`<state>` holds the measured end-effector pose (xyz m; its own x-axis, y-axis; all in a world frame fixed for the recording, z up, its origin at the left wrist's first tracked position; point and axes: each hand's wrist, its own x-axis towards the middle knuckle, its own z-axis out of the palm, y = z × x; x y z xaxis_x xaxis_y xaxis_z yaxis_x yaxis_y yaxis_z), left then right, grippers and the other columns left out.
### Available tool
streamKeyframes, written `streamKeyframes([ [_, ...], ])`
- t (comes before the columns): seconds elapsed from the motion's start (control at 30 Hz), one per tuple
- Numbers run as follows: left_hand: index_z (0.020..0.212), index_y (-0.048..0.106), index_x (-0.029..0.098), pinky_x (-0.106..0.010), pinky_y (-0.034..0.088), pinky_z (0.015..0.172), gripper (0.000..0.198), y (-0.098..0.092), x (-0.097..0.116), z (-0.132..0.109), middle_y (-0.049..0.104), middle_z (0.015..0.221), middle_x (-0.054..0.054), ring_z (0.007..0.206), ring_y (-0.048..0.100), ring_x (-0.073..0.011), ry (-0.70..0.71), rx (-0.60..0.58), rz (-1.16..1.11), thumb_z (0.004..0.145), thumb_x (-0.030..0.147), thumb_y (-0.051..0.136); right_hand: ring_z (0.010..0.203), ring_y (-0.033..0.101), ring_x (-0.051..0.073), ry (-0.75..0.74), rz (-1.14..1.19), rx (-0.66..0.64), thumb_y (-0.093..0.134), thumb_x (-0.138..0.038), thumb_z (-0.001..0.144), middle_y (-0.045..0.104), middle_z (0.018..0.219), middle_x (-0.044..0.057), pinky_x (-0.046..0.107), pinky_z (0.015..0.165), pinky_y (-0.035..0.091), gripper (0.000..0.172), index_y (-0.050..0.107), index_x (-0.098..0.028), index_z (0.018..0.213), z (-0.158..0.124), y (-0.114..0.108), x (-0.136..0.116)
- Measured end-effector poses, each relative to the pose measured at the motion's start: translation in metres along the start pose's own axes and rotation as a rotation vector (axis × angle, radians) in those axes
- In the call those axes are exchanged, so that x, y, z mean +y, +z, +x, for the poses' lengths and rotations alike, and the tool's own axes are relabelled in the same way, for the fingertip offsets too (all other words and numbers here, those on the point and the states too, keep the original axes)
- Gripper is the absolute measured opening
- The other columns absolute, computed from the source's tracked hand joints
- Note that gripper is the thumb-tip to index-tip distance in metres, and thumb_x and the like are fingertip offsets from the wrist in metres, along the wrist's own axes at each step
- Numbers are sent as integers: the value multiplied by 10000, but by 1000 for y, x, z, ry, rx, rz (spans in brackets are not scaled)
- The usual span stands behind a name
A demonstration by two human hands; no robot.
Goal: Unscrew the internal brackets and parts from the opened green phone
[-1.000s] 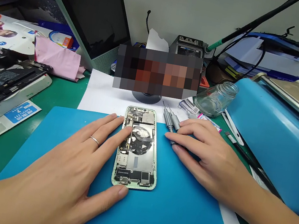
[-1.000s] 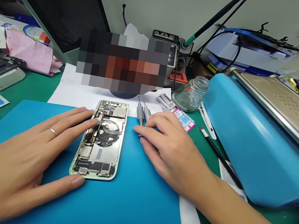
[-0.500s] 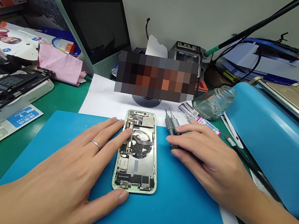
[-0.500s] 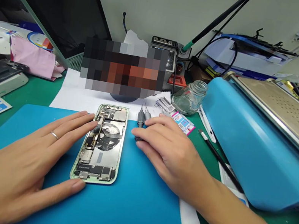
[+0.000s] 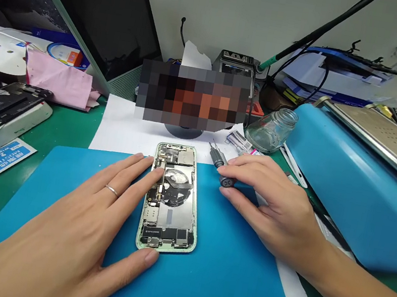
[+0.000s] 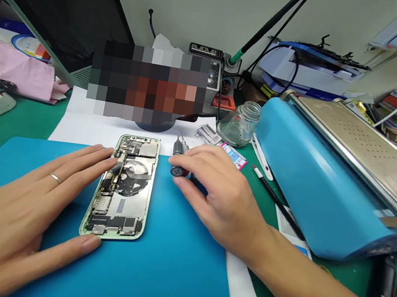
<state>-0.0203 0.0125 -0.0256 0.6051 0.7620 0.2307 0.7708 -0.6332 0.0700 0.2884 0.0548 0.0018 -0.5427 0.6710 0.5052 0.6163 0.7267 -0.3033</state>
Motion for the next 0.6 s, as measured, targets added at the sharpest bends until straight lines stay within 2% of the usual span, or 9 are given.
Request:
streamKeyframes([
  [0.27,1699,185,222,-510,538,1119,857,0,0,3,281,1748,-22,1555,385,-344,6,4,12,1015,638,490,1156,663,219,-27,-15,-27,684,-134,978,762,1117,86,357,1077,514,233,696,-159,1209,-1,2,2],
  [0.43,1696,191,237,-511,546,1102,848,1,0,3,297,1743,-20,1542,406,-349,0,10,5,1014,644,487,1220,643,291,-70,-105,-178,649,-229,1006,732,1150,127,427,1048,527,218,733,-172,1199,0,-6,9],
  [0.53,1698,184,253,-521,540,1106,844,2,0,3,296,1744,-12,1534,418,-353,-15,0,5,1015,648,483,1158,664,298,-36,-134,-198,658,-297,1002,709,1205,145,421,979,545,290,720,-167,1254,1,-19,6],
  [0.6,1698,180,258,-533,527,1121,841,1,0,3,291,1746,-10,1536,414,-357,-14,-5,4,1016,649,479,1050,686,277,-5,-156,-208,629,-276,1011,723,1140,135,388,884,551,271,728,-159,1234,2,-27,3],
])
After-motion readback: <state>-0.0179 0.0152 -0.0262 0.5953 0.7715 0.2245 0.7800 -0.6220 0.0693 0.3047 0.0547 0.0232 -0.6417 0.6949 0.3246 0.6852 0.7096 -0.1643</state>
